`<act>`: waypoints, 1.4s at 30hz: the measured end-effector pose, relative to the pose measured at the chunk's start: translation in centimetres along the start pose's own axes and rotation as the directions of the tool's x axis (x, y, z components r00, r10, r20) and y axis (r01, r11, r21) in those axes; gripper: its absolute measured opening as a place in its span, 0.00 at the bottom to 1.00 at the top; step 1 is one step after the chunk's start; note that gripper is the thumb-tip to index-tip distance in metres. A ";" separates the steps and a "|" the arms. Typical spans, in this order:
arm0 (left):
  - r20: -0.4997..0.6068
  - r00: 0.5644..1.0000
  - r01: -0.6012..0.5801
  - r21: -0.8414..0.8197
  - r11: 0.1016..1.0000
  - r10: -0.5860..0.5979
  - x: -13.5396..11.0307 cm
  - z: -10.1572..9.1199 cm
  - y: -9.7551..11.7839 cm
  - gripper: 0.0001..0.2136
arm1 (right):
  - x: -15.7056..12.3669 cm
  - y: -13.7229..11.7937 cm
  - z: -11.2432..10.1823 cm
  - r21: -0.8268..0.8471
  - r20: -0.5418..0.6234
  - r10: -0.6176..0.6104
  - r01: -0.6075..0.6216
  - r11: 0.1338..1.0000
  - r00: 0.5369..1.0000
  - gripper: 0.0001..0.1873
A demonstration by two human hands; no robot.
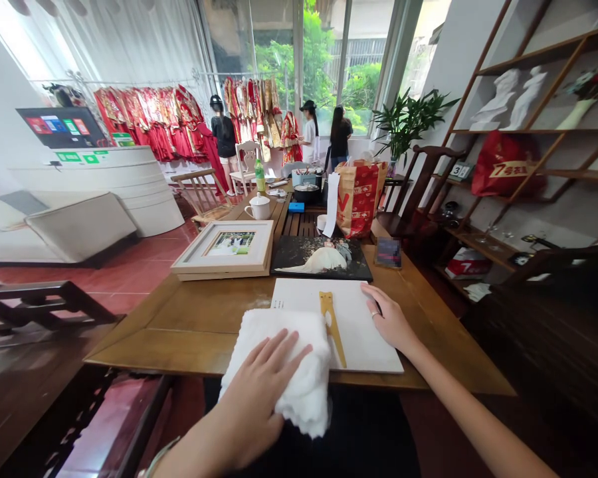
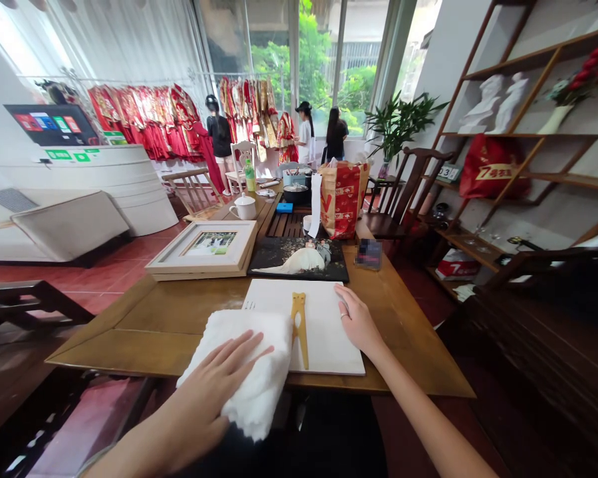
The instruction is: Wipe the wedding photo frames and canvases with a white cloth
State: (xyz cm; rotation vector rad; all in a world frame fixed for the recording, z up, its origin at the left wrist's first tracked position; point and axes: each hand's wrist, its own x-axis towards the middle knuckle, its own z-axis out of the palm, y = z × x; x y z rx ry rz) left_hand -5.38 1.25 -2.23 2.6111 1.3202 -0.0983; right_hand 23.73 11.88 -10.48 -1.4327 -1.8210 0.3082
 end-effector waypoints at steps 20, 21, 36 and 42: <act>-0.039 0.989 0.142 0.084 0.986 -0.139 2.9 0.9 0.5 0.44 | 0.0 0.1 0.1 0.008 -0.026 -0.030 0.030 1.000 0.999 0.20; 0.021 0.990 0.136 0.075 0.988 -0.138 1.9 0.8 1.1 0.46 | 0.0 0.1 0.1 0.007 -0.025 -0.029 0.029 1.000 0.999 0.20; -0.172 0.976 0.155 0.125 0.980 -0.132 10.4 -0.4 -2.0 0.32 | -0.1 0.1 0.0 0.007 -0.023 -0.043 0.043 0.999 0.999 0.20; -0.140 0.976 0.179 0.066 0.982 -0.168 8.9 -0.1 0.5 0.33 | -0.1 0.0 -0.1 -0.011 0.000 -0.029 0.029 1.000 1.000 0.20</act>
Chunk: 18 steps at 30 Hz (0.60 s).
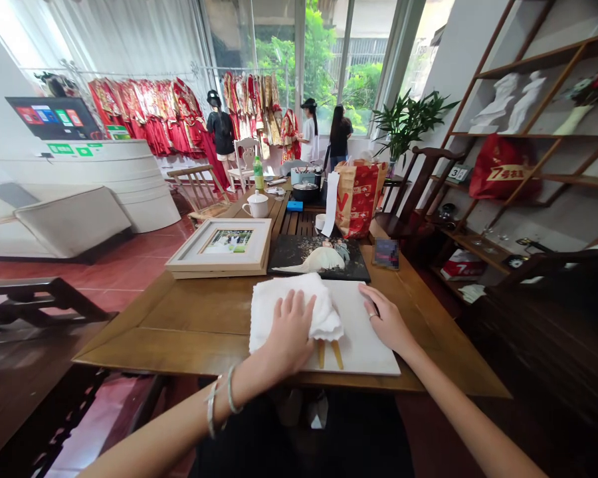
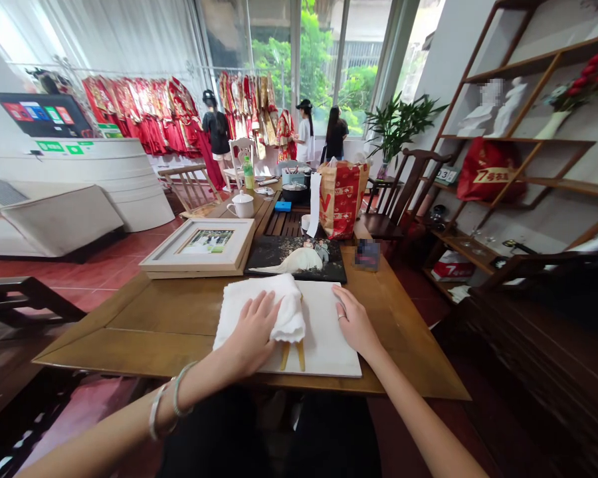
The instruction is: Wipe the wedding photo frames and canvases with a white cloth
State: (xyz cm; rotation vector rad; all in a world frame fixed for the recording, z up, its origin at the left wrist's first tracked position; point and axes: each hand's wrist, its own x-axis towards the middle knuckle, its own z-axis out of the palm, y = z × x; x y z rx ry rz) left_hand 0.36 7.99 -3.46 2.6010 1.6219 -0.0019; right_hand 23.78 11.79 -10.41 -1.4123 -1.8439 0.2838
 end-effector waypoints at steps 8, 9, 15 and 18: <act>0.230 0.965 -0.097 -0.126 0.987 0.124 -7.4 -0.2 2.7 0.47 | 0.1 0.1 0.1 0.004 -0.002 0.004 -0.004 1.000 1.000 0.21; 0.213 0.968 -0.109 -0.126 0.986 0.134 -7.3 -0.1 2.6 0.46 | 0.1 0.1 0.2 0.001 -0.004 0.005 -0.005 1.000 1.000 0.21; -0.033 0.992 -0.127 -0.026 0.992 0.126 -2.2 0.9 1.4 0.36 | 0.0 0.3 0.2 0.000 -0.002 -0.014 0.014 1.000 1.000 0.20; -0.090 0.995 -0.038 0.065 0.997 0.044 1.5 0.9 1.6 0.33 | 0.0 0.3 0.1 0.018 -0.006 -0.027 0.027 0.999 1.000 0.20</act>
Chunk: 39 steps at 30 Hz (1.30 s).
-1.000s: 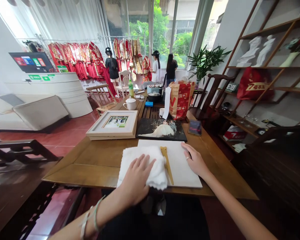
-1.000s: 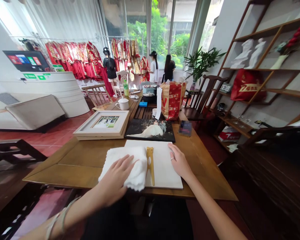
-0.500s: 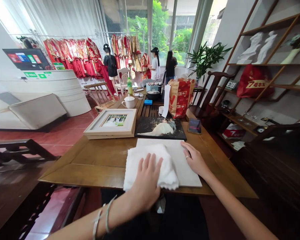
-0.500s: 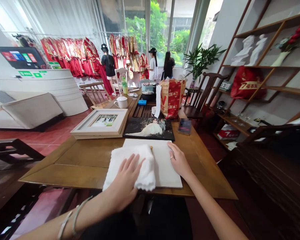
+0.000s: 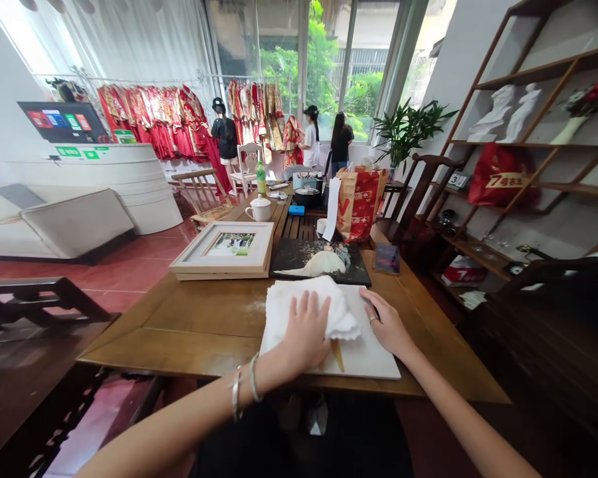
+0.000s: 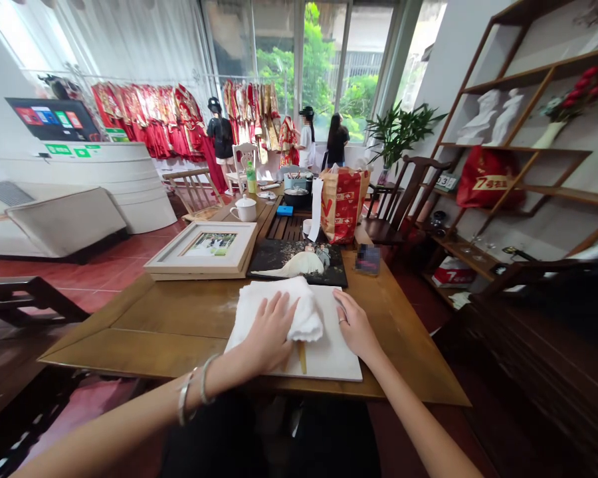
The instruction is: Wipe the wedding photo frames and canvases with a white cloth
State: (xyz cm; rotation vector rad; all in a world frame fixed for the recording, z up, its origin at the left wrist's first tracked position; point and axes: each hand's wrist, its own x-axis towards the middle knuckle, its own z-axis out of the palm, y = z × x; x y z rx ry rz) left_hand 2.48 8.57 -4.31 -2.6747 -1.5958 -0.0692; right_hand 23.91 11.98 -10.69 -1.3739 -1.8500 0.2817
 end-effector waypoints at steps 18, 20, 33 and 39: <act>-0.015 0.951 -0.309 0.013 0.951 0.309 -4.4 -0.4 5.9 0.34 | 0.0 0.8 0.0 0.129 -0.016 -0.003 0.005 0.992 1.000 0.20; 0.015 0.949 -0.315 -0.021 0.949 0.315 -4.7 -0.7 5.8 0.34 | 0.0 1.0 0.1 0.136 -0.023 0.013 -0.009 0.991 1.000 0.20; -0.015 0.986 -0.162 0.085 0.983 0.164 4.9 0.2 4.8 0.32 | 0.3 1.4 0.1 0.337 -0.098 0.129 -0.089 0.937 0.987 0.22; -0.005 0.980 -0.198 0.088 0.976 0.199 2.3 0.3 5.6 0.34 | 0.2 1.2 -0.4 0.315 -0.101 0.190 -0.150 0.937 0.977 0.20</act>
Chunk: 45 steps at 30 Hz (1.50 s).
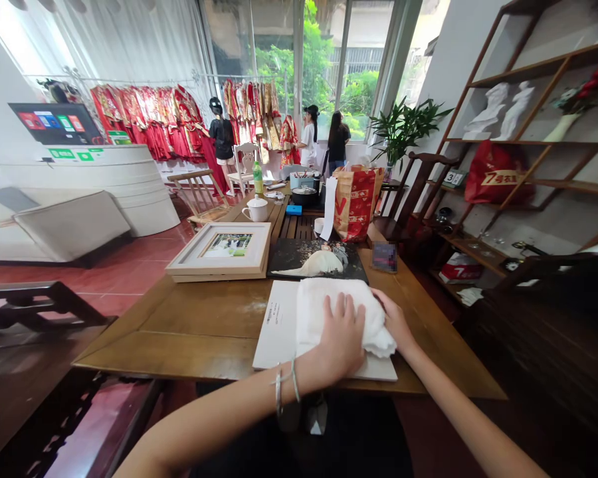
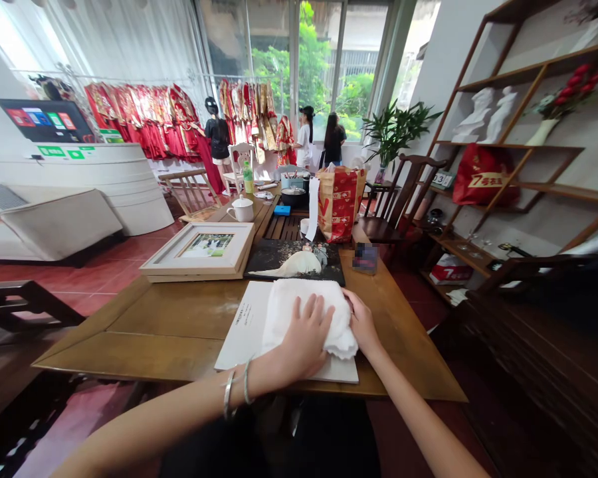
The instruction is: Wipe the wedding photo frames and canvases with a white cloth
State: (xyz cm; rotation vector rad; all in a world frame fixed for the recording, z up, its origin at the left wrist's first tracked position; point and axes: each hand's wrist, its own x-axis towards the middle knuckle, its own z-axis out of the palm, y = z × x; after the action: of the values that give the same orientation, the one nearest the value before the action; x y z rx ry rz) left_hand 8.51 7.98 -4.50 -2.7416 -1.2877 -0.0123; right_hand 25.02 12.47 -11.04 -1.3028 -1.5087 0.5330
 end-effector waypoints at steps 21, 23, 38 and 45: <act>-0.010 0.999 0.032 0.021 0.999 -0.032 2.2 -0.2 -0.7 0.33 | 0.1 0.5 -0.2 0.009 -0.029 0.004 -0.004 1.000 1.000 0.22; -0.017 0.999 0.034 0.024 0.999 -0.033 2.2 0.0 -0.7 0.33 | 0.0 0.3 -0.2 0.003 -0.029 0.009 -0.009 1.000 1.000 0.22; 0.074 0.974 -0.210 -0.048 0.976 0.213 -6.3 -2.3 0.4 0.31 | -0.2 -1.2 0.2 0.085 0.023 0.023 -0.025 0.996 0.999 0.19; 0.013 1.000 -0.025 0.028 0.999 0.024 0.5 -1.0 -3.2 0.31 | 0.0 -0.3 0.5 -0.033 0.016 -0.016 0.017 0.999 1.000 0.18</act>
State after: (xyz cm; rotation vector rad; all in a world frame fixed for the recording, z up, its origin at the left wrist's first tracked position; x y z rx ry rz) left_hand 6.41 10.23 -3.14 -2.7379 -1.2475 0.0248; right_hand 24.50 12.53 -10.98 -1.3133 -1.5462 0.5109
